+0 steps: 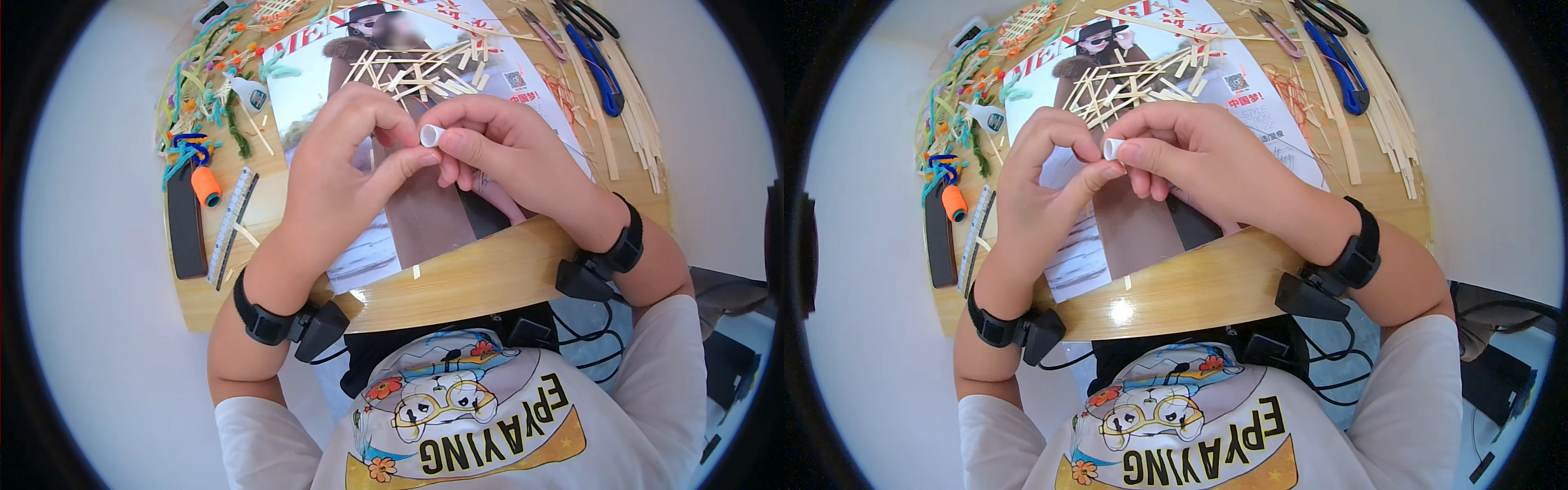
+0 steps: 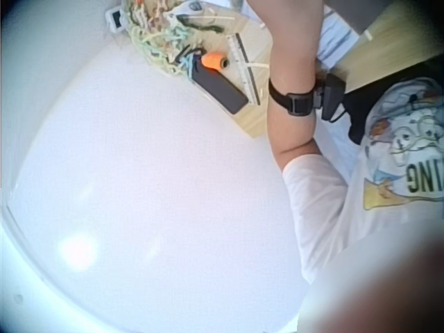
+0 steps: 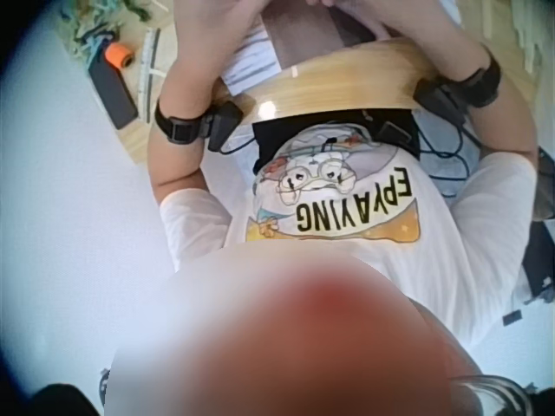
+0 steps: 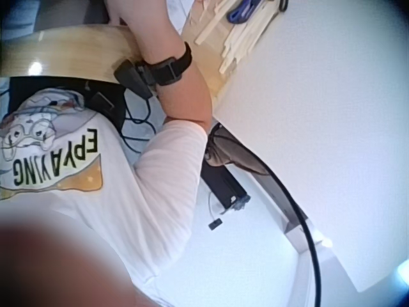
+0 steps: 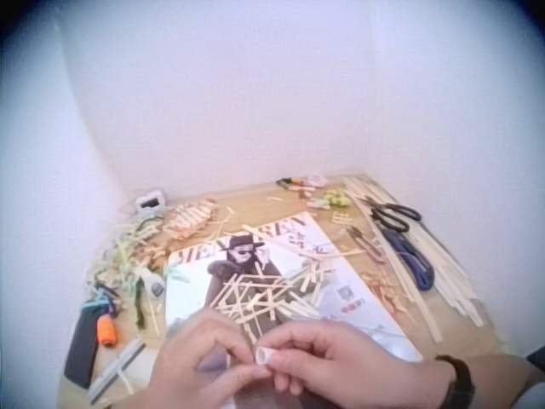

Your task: The recorder is weaving thin bamboo strips together to form a circular structure on a desk.

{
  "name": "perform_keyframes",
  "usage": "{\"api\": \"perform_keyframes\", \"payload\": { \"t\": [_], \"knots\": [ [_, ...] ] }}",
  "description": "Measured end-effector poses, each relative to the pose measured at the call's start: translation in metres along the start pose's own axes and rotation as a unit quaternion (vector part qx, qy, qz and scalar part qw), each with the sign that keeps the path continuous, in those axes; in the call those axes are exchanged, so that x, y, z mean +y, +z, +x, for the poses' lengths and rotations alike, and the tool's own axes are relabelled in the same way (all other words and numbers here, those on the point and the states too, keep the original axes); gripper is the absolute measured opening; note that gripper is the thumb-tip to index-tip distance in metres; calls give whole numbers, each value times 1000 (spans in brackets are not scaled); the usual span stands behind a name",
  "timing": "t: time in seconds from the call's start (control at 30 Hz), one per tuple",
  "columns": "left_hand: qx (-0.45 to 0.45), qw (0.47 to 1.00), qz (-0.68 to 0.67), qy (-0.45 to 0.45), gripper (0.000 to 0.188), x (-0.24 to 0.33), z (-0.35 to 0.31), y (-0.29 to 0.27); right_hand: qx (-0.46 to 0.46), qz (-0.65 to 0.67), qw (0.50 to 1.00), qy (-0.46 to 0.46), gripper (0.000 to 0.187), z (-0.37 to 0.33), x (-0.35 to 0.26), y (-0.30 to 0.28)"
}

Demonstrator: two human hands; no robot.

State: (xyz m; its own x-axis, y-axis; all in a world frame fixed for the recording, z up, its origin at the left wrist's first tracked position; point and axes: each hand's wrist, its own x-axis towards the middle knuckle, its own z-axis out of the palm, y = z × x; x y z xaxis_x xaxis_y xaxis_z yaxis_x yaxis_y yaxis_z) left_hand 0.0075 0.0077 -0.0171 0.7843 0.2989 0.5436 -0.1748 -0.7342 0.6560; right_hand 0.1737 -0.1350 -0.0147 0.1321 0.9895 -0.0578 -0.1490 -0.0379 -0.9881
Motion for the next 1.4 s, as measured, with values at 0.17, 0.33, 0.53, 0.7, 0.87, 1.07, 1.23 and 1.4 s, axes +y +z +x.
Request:
{"api": "perform_keyframes", "payload": {
  "t": [0.17, 0.33, 0.53, 0.7, 0.87, 1.07, 1.23, 1.4],
  "knots": [
    [7, 1000, -9, -6, 22, 3, -1, 1, -7, -15, 1000, 4, 22, 2, -1, 0],
    [4, 999, -32, -21, 20, 4, -1, 1, -17, -4, 999, 36, 23, -1, -6, -1],
    [-38, 999, -32, -13, 17, 3, 1, -2, -36, -5, 999, 36, 23, -1, -2, 0],
    [-35, 999, -10, -8, 19, 4, 1, 1, -34, 1, 999, 20, 22, -1, -1, 2],
    [-33, 998, 45, 33, 24, 0, 0, -10, 19, -53, 998, 38, 22, -4, -7, 2],
    [299, 912, 274, -66, 46, -51, 11, -89, 38, -30, 998, 37, 26, 0, -10, -2],
    [229, 900, 325, -177, 73, -104, -3, -102, 34, -31, 999, 24, 27, -2, -8, -2],
    [101, 920, 266, -270, 54, -103, -1, -99, 26, -36, 999, -5, 27, -3, -8, -1]
  ]
}}
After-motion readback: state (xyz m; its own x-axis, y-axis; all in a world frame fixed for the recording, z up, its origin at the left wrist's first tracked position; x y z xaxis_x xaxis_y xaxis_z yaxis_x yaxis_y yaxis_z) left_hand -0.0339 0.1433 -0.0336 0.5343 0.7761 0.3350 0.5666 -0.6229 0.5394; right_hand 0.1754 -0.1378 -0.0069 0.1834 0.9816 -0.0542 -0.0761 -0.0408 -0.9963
